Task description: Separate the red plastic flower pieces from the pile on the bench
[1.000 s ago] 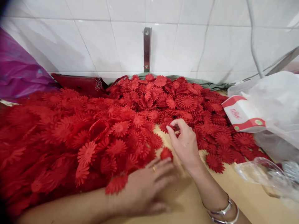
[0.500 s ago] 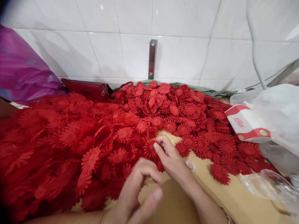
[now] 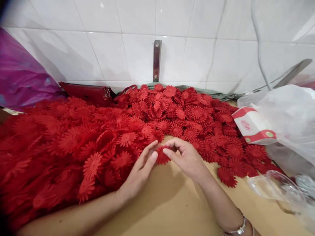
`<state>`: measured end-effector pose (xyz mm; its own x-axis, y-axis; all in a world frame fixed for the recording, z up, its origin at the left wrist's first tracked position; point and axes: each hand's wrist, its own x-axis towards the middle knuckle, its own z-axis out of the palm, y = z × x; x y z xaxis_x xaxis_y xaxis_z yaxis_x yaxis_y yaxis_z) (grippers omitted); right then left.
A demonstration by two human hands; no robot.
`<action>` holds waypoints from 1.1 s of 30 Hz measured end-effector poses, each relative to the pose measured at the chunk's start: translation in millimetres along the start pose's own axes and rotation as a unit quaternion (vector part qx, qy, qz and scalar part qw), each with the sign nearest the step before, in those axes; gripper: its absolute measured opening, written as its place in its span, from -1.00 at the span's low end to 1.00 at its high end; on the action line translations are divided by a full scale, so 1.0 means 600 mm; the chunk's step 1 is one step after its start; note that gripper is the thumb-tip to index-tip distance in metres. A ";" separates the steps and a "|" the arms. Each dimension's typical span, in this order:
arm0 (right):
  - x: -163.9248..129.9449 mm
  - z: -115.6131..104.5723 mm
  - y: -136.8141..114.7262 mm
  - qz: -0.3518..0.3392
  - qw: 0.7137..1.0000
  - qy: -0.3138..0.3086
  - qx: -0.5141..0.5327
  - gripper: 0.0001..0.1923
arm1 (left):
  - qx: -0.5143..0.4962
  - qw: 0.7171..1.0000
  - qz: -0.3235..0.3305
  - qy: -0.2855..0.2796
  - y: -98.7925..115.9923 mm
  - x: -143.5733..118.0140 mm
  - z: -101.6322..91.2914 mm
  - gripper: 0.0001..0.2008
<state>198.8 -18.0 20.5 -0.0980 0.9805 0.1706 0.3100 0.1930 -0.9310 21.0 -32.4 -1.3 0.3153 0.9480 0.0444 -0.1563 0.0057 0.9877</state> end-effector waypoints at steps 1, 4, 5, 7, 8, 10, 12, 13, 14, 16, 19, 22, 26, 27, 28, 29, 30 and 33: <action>-0.001 0.003 0.000 -0.007 1.000 -0.006 -0.020 -0.86 | -0.009 1.000 0.007 0.008 0.002 0.008 -0.004 -0.57; 0.001 0.007 -0.001 -0.039 0.996 0.018 -0.072 -0.87 | -0.045 0.999 0.002 -0.016 0.005 0.022 -0.011 -0.64; 0.001 0.005 -0.001 -0.050 0.995 0.025 -0.087 -0.88 | -0.065 0.997 -0.011 -0.035 0.004 0.024 -0.011 -0.63; 0.002 -0.006 -0.005 -0.067 0.991 0.019 -0.115 -0.87 | -0.094 0.993 -0.031 -0.064 0.001 0.026 -0.010 -0.61; 0.001 -0.016 -0.007 -0.068 0.989 0.014 -0.129 -0.86 | -0.098 0.992 -0.036 -0.069 -0.001 0.026 -0.009 -0.62; -0.004 -0.044 -0.016 -0.046 0.987 -0.010 -0.154 -0.81 | -0.098 0.993 -0.039 -0.057 -0.005 0.025 -0.007 -0.62; -0.012 -0.078 -0.027 0.027 0.982 -0.060 -0.180 -0.76 | -0.112 0.992 -0.052 -0.036 -0.008 0.025 -0.006 -0.60; -0.017 -0.096 -0.033 0.068 0.975 -0.098 -0.187 -0.74 | -0.125 0.990 -0.063 -0.030 -0.009 0.025 -0.006 -0.58; -0.022 -0.111 -0.039 0.097 0.966 -0.128 -0.201 -0.74 | -0.138 0.987 -0.073 -0.027 -0.010 0.026 -0.006 -0.57; -0.030 -0.133 -0.046 0.136 0.942 -0.163 -0.260 -0.75 | -0.161 0.983 -0.087 -0.024 -0.010 0.027 -0.006 -0.54; -0.033 -0.135 -0.045 0.202 0.892 -0.168 -0.369 -0.87 | -0.196 0.976 -0.096 -0.026 -0.009 0.029 -0.007 -0.52; -0.029 -0.119 -0.041 0.217 0.843 -0.177 -0.459 -0.95 | -0.216 0.970 -0.103 -0.042 -0.007 0.029 -0.010 -0.49; -0.035 -0.111 -0.053 0.181 0.838 -0.163 -0.489 -0.92 | -0.216 0.970 -0.102 -0.054 -0.010 0.030 -0.012 -0.44; -0.037 -0.111 -0.060 0.165 0.845 -0.136 -0.491 -0.93 | -0.218 0.969 -0.101 -0.056 -0.012 0.030 -0.013 -0.44; -0.038 -0.108 -0.068 0.146 0.855 -0.106 -0.486 -0.95 | -0.222 0.968 -0.099 -0.060 -0.014 0.031 -0.014 -0.45; -0.038 -0.103 -0.075 0.124 0.870 -0.072 -0.472 -0.97 | -0.223 0.968 -0.096 -0.065 -0.016 0.031 -0.014 -0.45; -0.037 -0.095 -0.081 0.100 0.887 -0.043 -0.448 -0.96 | -0.222 0.968 -0.091 -0.072 -0.017 0.032 -0.015 -0.45; -0.025 -0.049 -0.081 -0.012 0.948 0.005 -0.318 -0.93 | -0.195 0.974 -0.069 -0.097 -0.018 0.033 -0.017 -0.44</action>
<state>213.2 -41.2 72.7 -0.1049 0.9753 0.1946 0.8150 0.1965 -0.5452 19.2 -10.6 -12.9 0.5240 0.8514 -0.0204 -0.4308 0.2856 0.8560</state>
